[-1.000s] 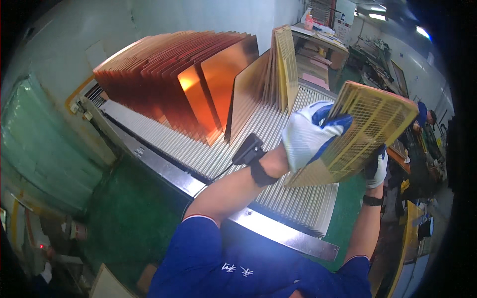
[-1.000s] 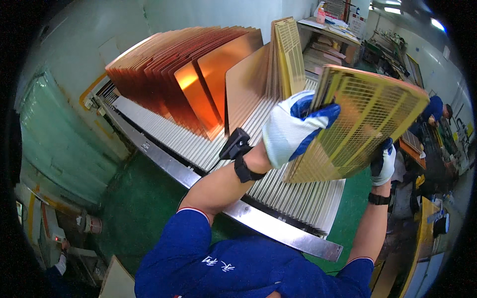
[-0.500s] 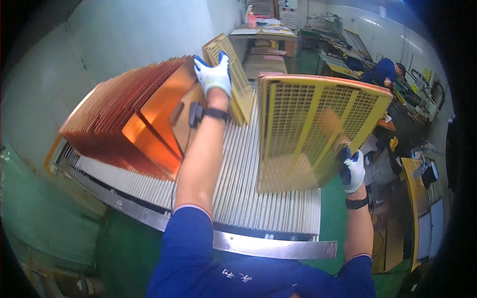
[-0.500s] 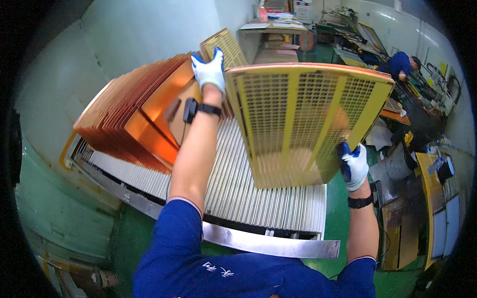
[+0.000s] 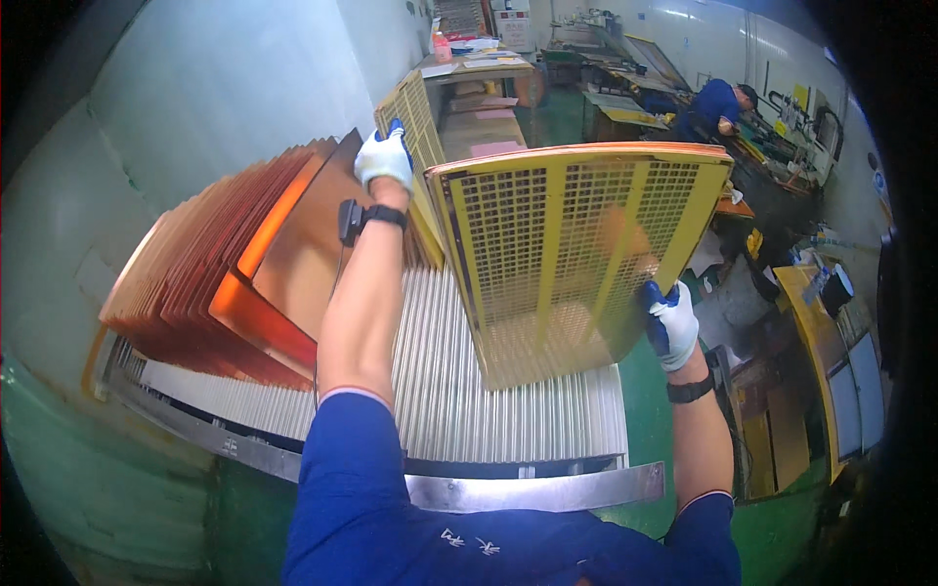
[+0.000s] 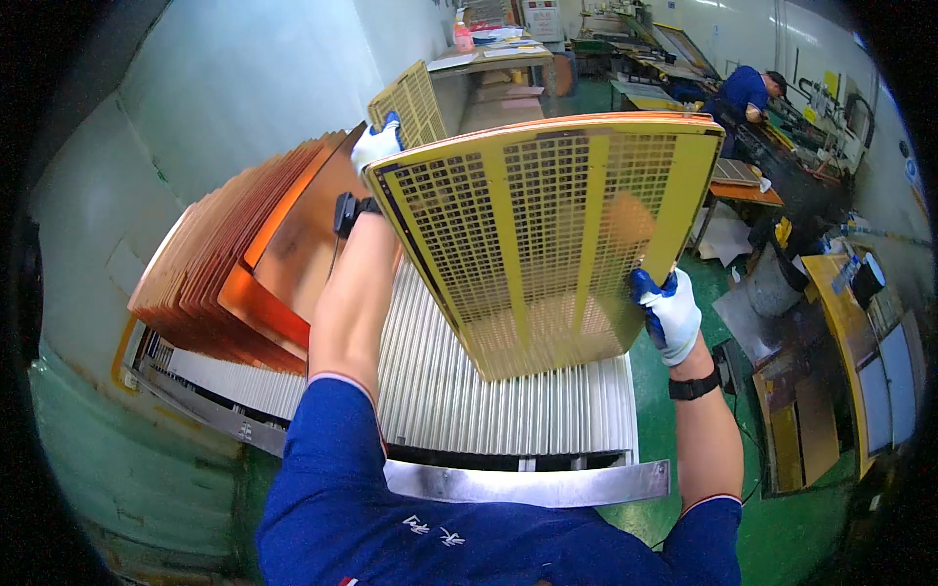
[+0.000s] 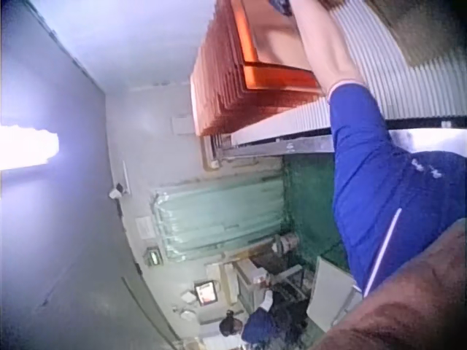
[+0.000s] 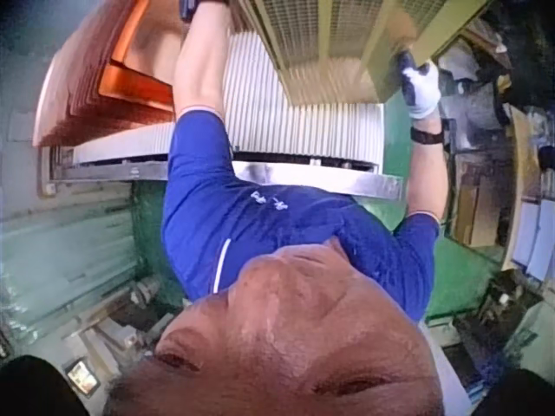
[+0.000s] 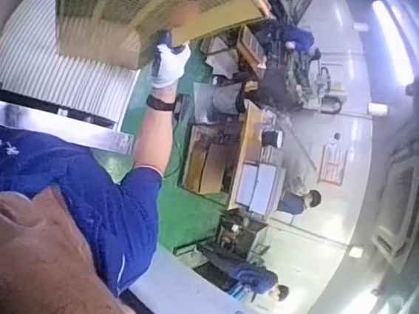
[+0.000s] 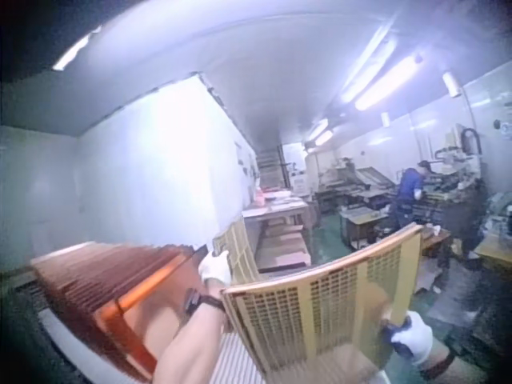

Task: The recorder is collecting thin metal plates from a conveyor rack and stacking them onto a work table.

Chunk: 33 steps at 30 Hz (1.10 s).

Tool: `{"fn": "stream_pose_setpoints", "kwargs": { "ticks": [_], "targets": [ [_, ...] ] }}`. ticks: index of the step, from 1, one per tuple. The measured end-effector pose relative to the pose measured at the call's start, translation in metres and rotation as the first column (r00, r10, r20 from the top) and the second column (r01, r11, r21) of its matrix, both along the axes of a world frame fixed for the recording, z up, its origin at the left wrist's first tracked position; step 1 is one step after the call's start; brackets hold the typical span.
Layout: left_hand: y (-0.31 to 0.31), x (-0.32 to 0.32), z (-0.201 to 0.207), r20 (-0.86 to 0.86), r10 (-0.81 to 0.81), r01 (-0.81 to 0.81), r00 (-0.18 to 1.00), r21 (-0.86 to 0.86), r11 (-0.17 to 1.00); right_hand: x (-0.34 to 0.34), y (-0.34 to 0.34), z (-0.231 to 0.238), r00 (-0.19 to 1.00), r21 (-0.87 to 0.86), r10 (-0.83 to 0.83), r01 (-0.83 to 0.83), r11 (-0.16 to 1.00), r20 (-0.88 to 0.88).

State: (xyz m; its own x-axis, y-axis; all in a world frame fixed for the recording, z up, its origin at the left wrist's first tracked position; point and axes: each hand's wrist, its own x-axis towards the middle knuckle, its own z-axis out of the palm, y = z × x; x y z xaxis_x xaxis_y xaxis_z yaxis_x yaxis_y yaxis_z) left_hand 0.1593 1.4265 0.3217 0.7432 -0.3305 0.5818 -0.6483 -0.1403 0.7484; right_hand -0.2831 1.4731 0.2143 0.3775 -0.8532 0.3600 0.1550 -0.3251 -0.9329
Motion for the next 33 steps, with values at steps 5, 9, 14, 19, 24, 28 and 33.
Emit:
{"fn": "stream_pose_setpoints", "kwargs": {
  "ticks": [5,9,14,19,24,28,33],
  "targets": [
    [0.097,-0.058,0.027,-0.044,-0.589,0.468,0.807,-0.56,0.684,-0.001,-0.012,-0.009,0.988,-0.001,0.11,-0.111,0.994,0.111],
    [0.151,-0.083,0.005,0.16,-0.762,0.735,0.628,-0.445,0.512,0.013,-0.019,-0.001,0.997,-0.001,0.053,-0.053,0.999,0.057],
    [0.174,-0.115,-0.051,-0.111,-0.987,0.862,0.115,-0.483,0.155,0.016,-0.012,-0.001,0.986,0.038,0.11,-0.115,0.993,0.122],
    [0.2,-0.153,-0.14,-0.324,-0.879,0.667,0.35,-0.573,0.477,0.011,-0.003,0.0,0.986,0.037,0.14,-0.144,0.989,0.088],
    [0.202,-0.166,-0.168,-0.429,-0.803,0.683,0.415,-0.436,0.586,0.021,-0.002,0.003,0.971,0.004,0.178,-0.181,0.983,0.159],
    [0.191,-0.166,-0.163,-0.457,-0.79,0.728,0.408,-0.36,0.584,0.009,-0.002,0.002,0.905,-0.002,0.314,-0.327,0.945,0.288],
    [0.186,-0.181,-0.17,-0.46,-0.801,0.635,0.384,-0.498,0.59,0.017,-0.021,-0.085,0.918,0.136,0.251,-0.304,0.943,0.307]
  ]
}}
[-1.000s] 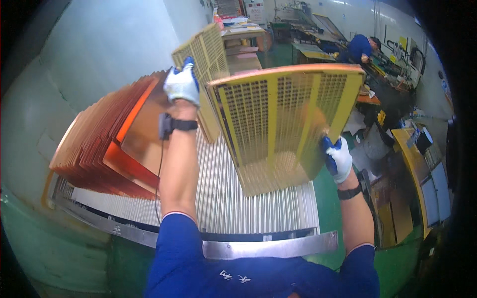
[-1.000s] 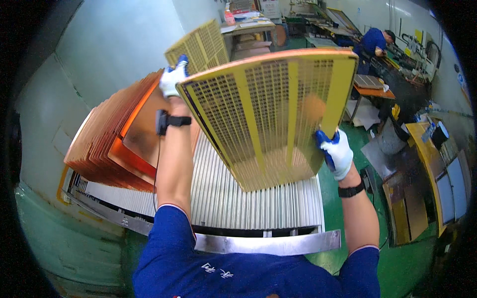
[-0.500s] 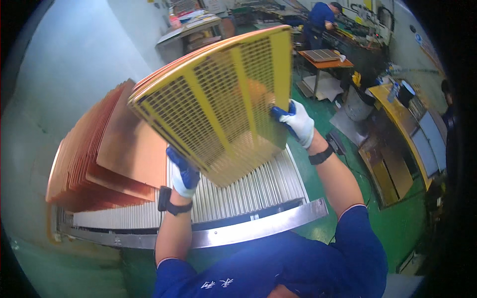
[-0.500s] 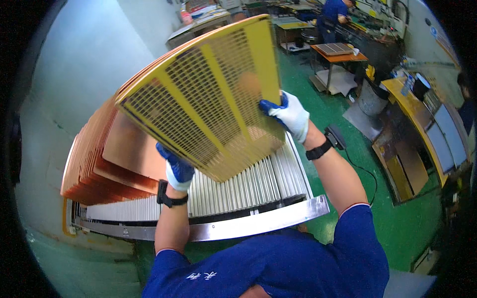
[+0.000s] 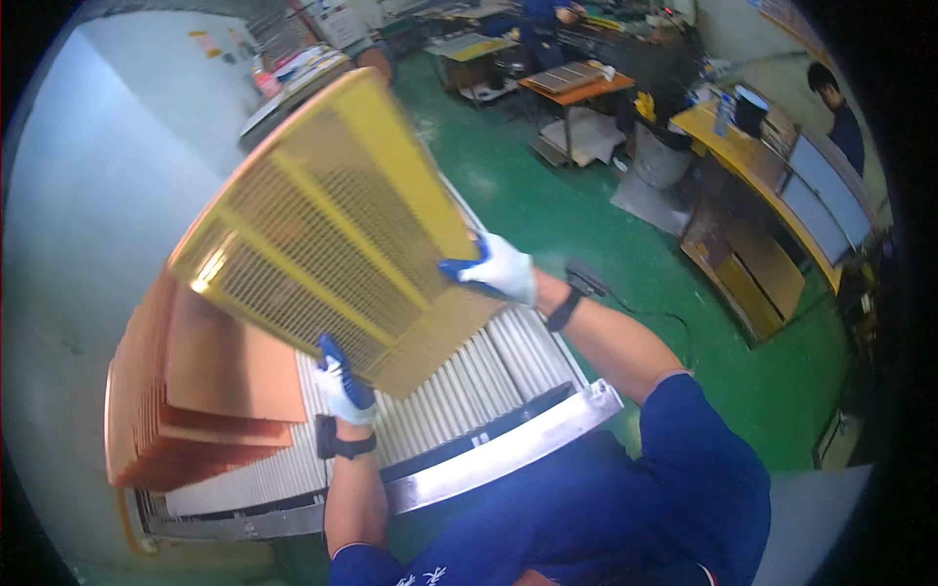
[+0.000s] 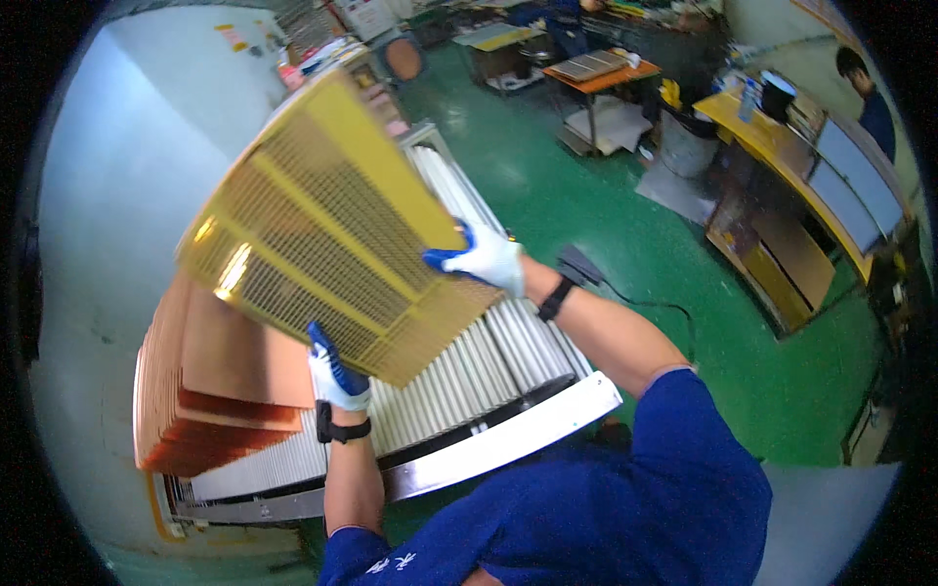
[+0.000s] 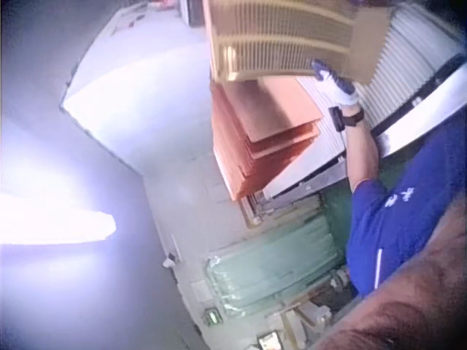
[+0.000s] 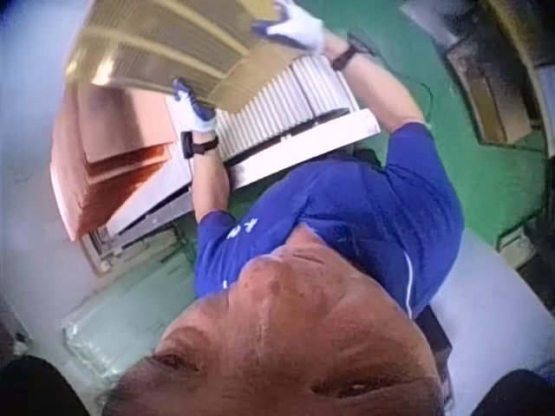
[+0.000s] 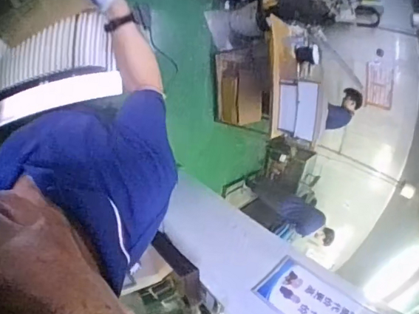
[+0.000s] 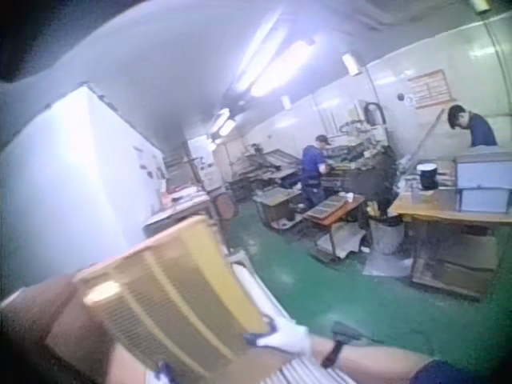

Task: The recorder is collecting thin metal plates from a conveyor rack and stacking them onto a work table.

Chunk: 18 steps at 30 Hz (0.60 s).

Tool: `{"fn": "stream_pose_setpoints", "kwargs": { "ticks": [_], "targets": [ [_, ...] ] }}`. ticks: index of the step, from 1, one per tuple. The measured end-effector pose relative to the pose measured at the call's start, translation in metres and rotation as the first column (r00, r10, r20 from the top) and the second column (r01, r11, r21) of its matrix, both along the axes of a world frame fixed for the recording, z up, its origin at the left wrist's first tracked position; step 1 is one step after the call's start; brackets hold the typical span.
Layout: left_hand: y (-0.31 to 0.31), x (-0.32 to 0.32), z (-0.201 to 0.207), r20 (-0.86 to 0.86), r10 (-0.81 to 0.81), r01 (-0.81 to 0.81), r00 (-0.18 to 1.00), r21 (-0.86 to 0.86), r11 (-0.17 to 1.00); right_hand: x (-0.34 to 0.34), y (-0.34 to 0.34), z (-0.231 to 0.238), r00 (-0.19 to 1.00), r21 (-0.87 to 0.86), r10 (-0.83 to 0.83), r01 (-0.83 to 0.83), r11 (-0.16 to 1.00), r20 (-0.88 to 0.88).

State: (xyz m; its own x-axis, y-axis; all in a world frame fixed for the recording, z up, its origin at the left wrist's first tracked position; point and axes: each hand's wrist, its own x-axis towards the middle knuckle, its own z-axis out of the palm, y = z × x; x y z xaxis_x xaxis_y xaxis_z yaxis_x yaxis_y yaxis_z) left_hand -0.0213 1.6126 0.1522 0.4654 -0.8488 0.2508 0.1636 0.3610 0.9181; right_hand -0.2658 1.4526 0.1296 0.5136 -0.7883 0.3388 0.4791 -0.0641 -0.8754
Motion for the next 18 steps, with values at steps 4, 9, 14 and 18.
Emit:
{"fn": "stream_pose_setpoints", "kwargs": {
  "ticks": [4,9,14,18],
  "targets": [
    [0.008,-0.006,0.007,0.134,0.004,0.004,0.991,-0.06,0.998,-0.003,0.006,0.023,0.974,-0.056,-0.072,0.062,0.997,-0.214],
    [0.0,-0.078,0.071,0.074,-0.06,0.056,0.995,0.065,0.996,-0.058,-0.008,0.033,0.972,0.103,0.235,-0.232,0.967,-0.014],
    [-0.052,-0.185,0.094,-0.194,-0.107,0.163,0.975,0.303,0.939,-0.184,-0.053,0.026,0.912,0.084,0.354,-0.344,0.935,-0.209],
    [-0.111,-0.234,0.067,-0.398,-0.158,0.336,0.904,0.431,0.838,-0.246,-0.074,-0.021,0.908,0.536,0.369,-0.417,0.734,0.2]
  ]
}}
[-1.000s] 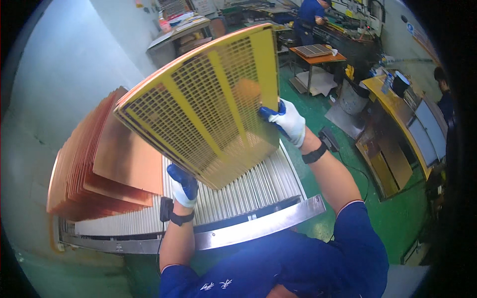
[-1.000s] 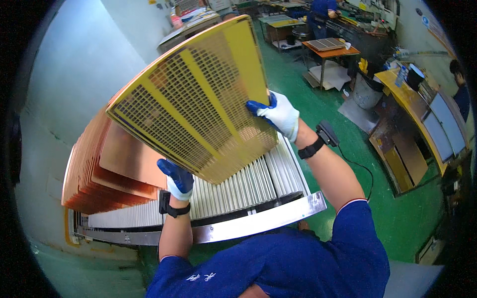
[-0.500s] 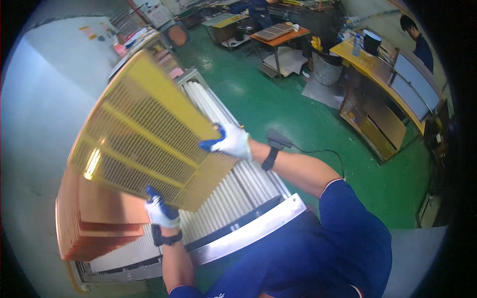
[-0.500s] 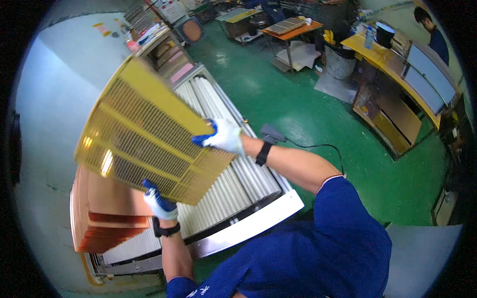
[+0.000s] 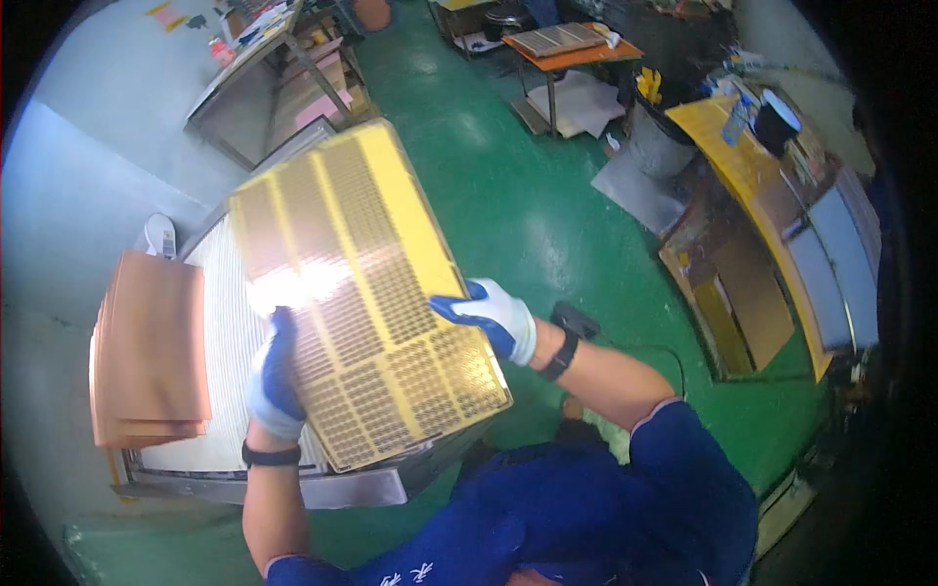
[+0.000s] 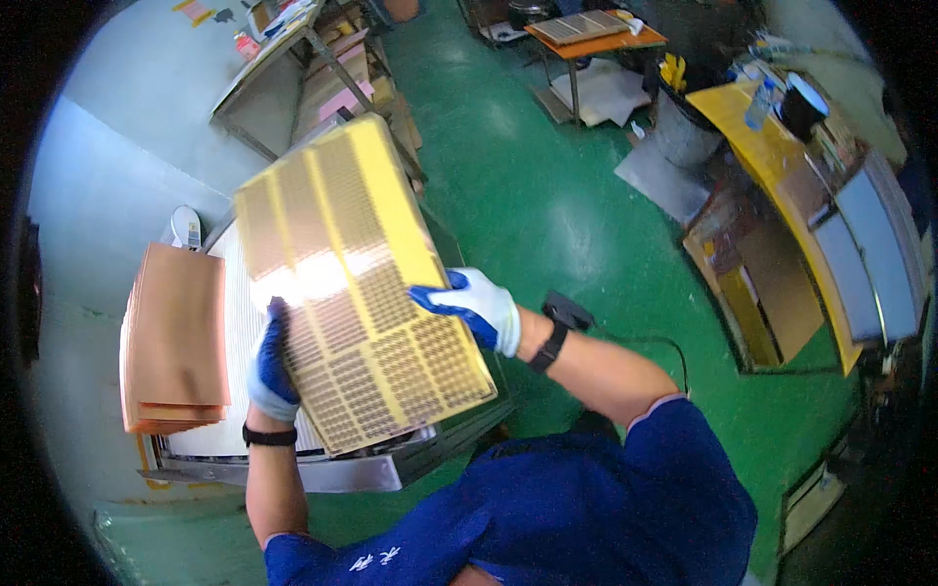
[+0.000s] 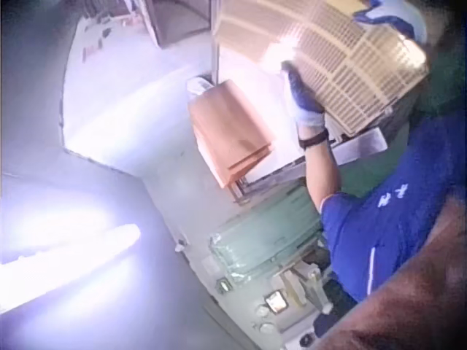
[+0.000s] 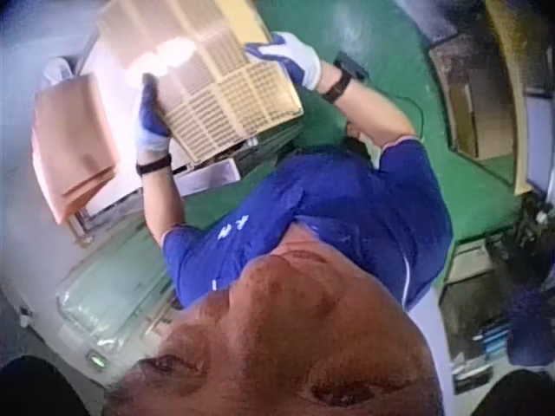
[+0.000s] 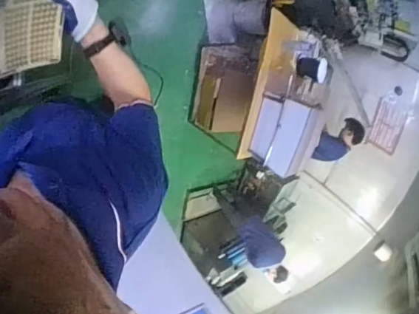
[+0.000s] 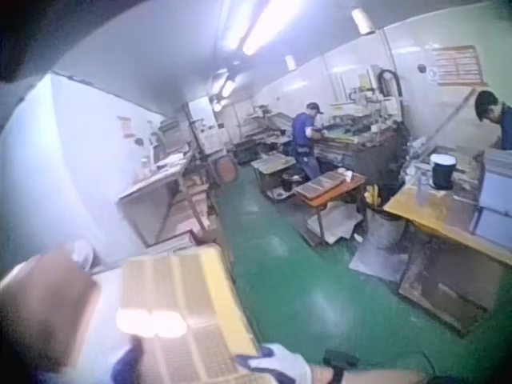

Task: The recorder is collecting thin metal plates from a conveyor rack and stacking them onto a work table.

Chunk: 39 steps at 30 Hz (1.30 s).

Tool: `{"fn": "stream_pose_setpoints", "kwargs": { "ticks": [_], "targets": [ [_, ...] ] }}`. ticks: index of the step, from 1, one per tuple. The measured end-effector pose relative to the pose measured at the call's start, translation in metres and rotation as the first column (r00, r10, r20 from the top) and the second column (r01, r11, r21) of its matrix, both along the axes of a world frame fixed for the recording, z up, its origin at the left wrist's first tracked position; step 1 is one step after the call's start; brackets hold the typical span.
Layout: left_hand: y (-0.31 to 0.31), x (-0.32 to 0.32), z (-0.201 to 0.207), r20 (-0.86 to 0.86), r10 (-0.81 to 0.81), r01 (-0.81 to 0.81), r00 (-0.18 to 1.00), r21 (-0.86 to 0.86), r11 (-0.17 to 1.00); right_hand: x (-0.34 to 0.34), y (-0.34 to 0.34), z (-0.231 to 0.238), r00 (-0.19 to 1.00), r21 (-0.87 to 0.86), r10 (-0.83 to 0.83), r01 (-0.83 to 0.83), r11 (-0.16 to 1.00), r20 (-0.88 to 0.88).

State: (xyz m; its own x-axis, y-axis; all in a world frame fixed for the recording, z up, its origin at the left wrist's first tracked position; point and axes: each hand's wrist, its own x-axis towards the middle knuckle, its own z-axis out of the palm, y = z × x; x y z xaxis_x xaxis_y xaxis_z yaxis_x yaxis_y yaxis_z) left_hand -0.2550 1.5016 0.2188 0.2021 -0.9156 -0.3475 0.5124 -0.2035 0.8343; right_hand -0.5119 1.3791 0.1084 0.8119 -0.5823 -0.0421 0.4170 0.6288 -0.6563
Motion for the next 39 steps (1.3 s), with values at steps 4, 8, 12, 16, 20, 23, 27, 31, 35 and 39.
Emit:
{"fn": "stream_pose_setpoints", "kwargs": {
  "ticks": [4,8,12,16,20,23,27,31,35,39],
  "targets": [
    [-0.064,-0.032,-0.03,-0.028,0.034,-0.03,0.999,0.135,0.99,-0.031,-0.029,-0.044,0.996,0.371,-0.022,-0.012,0.929,0.087],
    [-0.135,-0.033,-0.067,-0.127,-0.022,0.047,0.992,0.198,0.979,-0.038,-0.094,-0.068,0.976,0.544,0.035,-0.148,0.826,0.214],
    [-0.23,-0.023,-0.101,-0.164,-0.069,0.105,0.984,0.222,0.969,-0.053,-0.188,-0.086,0.989,0.514,0.122,-0.15,0.845,0.087],
    [-0.354,-0.009,-0.119,-0.251,-0.119,0.174,0.961,0.208,0.963,-0.047,-0.303,-0.097,0.994,0.256,0.024,0.004,0.967,-0.108],
    [-0.488,0.013,-0.128,-0.437,-0.222,0.31,0.871,0.138,0.941,-0.036,-0.42,-0.077,0.985,0.249,-0.08,0.117,0.961,-0.154],
    [-0.581,0.029,-0.129,-0.546,-0.277,0.388,0.791,0.097,0.917,-0.038,-0.503,-0.067,0.972,0.192,-0.172,0.202,0.96,-0.16],
    [-0.693,0.023,-0.137,-0.475,-0.278,0.322,0.835,0.011,0.947,-0.039,-0.624,-0.059,0.951,0.191,-0.232,0.271,0.943,-0.203],
    [-0.814,0.055,-0.182,-0.533,-0.276,0.291,0.8,-0.057,0.955,-0.009,-0.771,-0.057,0.938,0.039,-0.245,0.262,0.964,-0.246],
    [-0.916,0.101,-0.198,-0.424,-0.257,0.249,0.868,-0.074,0.966,0.055,-0.926,-0.073,0.942,0.021,-0.176,0.19,0.982,-0.285],
    [-1.005,0.169,-0.196,-0.492,-0.102,0.153,0.864,0.065,0.986,0.136,-1.05,-0.074,0.952,0.058,-0.054,0.075,0.995,-0.3]
  ]
}}
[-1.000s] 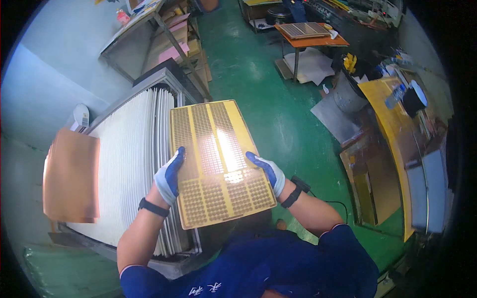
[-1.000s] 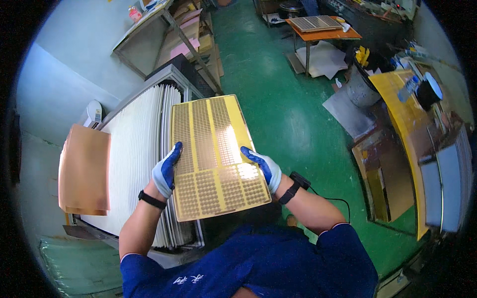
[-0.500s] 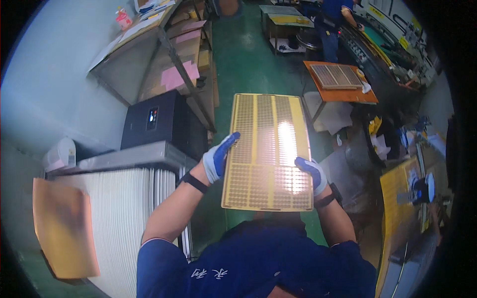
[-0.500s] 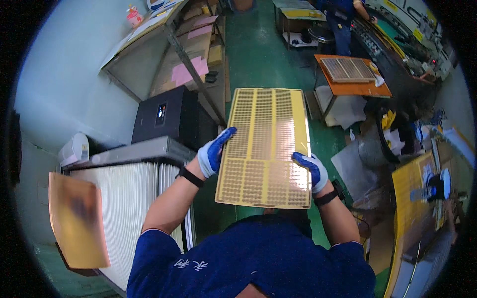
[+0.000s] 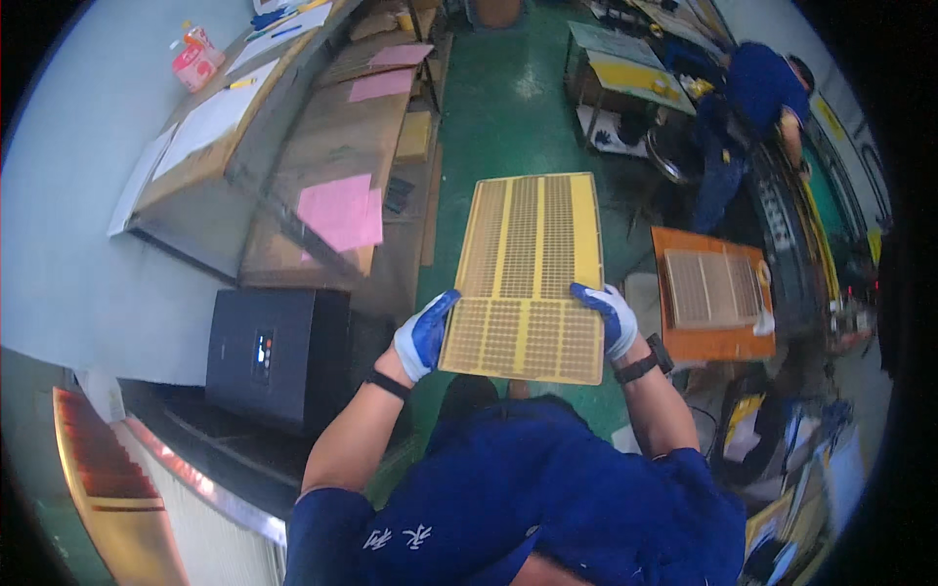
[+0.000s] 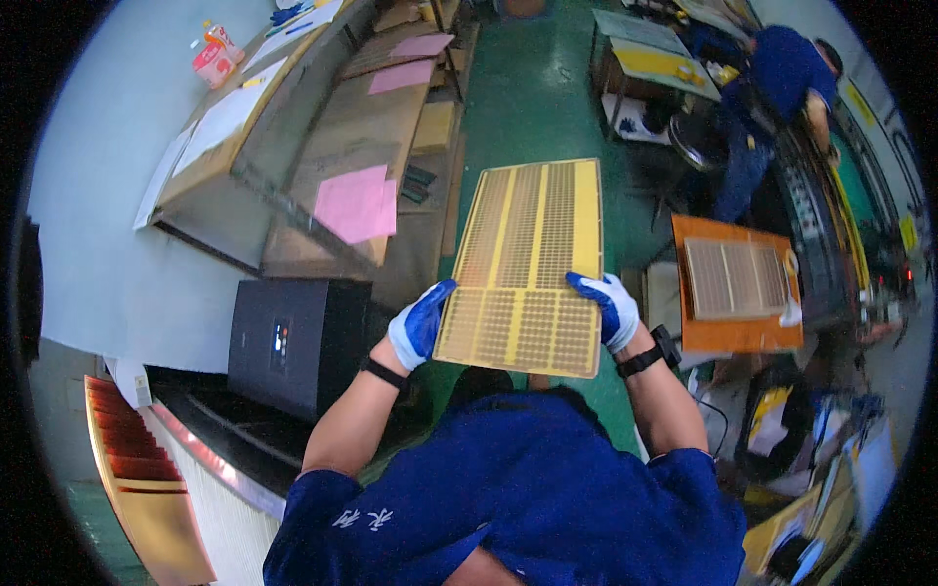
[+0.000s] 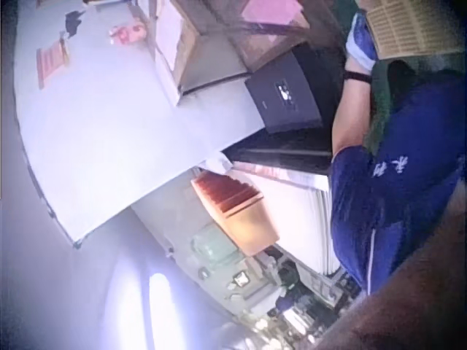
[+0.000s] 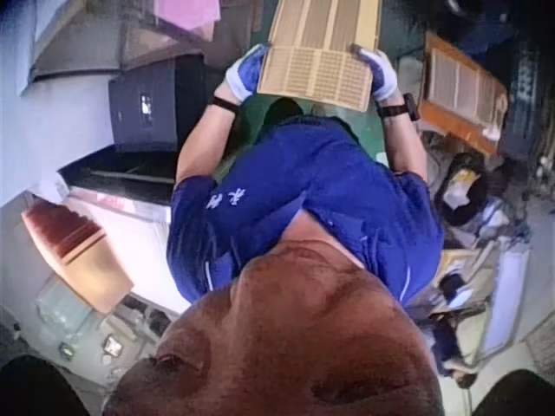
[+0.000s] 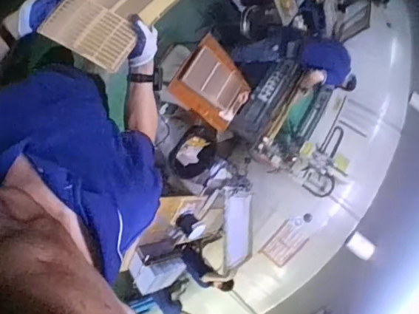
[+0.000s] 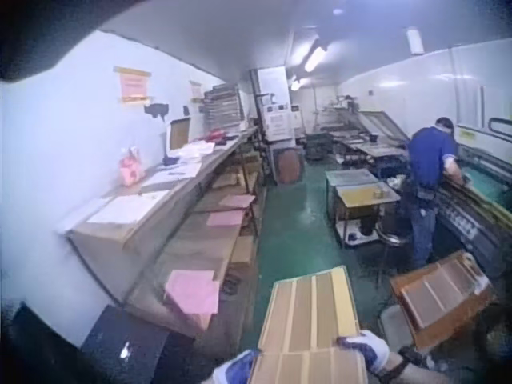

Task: The recorder is collecting thin metal plates from a conveyor rack and stacking them onto a work table.

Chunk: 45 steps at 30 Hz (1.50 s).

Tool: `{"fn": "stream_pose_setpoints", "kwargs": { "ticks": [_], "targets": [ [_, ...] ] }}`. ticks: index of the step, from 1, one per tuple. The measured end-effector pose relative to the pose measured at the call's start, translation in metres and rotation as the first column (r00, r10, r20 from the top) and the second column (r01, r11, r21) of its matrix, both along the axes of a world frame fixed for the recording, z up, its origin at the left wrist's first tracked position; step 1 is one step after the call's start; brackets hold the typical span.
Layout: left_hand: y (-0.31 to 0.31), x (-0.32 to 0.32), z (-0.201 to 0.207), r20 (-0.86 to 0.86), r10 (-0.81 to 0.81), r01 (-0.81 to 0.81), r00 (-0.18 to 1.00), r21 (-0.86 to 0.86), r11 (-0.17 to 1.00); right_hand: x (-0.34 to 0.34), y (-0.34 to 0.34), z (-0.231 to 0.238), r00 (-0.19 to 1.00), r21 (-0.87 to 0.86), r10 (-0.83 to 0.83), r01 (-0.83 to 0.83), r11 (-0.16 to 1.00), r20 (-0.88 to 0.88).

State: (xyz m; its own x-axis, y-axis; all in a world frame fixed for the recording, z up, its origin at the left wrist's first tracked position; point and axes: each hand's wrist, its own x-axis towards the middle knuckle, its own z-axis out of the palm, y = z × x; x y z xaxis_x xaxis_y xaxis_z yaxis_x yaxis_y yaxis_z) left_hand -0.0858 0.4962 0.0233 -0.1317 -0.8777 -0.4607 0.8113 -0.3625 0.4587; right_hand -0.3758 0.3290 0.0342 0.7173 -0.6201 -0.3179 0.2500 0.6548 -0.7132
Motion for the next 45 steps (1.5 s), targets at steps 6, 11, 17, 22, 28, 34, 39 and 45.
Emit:
{"fn": "stream_pose_setpoints", "kwargs": {
  "ticks": [6,11,17,22,28,34,39,45],
  "targets": [
    [-0.156,0.099,-0.037,0.034,0.29,-0.285,0.956,-0.109,0.952,0.112,-0.18,-0.001,0.996,0.061,0.092,-0.092,0.994,-0.005],
    [-0.289,0.241,-0.103,-0.001,0.326,-0.325,0.946,-0.036,0.945,0.218,-0.314,-0.005,0.991,0.0,0.134,-0.134,0.991,0.011],
    [-0.403,0.325,-0.163,0.787,0.282,-0.566,0.549,0.101,0.818,0.241,-0.426,0.036,0.985,-0.181,0.156,-0.168,0.969,-0.076],
    [-0.542,0.379,-0.124,0.934,-0.356,-0.573,-0.007,0.288,0.767,0.302,-0.573,-0.014,0.982,-0.232,0.179,-0.19,0.954,-0.066],
    [-0.639,0.468,-0.175,0.768,-0.567,-0.661,-0.299,0.262,0.703,0.443,-0.719,-0.023,0.908,-0.139,0.379,-0.405,0.904,-0.178],
    [-0.718,0.501,-0.166,0.633,-0.667,-0.587,-0.393,0.385,0.712,0.538,-0.83,-0.013,0.822,-0.017,0.518,-0.536,0.844,-0.239],
    [-0.722,0.472,-0.204,0.621,-0.664,-0.561,-0.417,0.399,0.726,0.567,-0.855,-0.022,0.785,0.017,0.575,-0.588,0.809,-0.232],
    [-0.651,0.484,-0.258,0.964,0.226,-0.592,0.137,-0.104,0.799,0.701,-0.855,-0.048,0.676,0.018,0.72,-0.727,0.686,-0.155]
  ]
}}
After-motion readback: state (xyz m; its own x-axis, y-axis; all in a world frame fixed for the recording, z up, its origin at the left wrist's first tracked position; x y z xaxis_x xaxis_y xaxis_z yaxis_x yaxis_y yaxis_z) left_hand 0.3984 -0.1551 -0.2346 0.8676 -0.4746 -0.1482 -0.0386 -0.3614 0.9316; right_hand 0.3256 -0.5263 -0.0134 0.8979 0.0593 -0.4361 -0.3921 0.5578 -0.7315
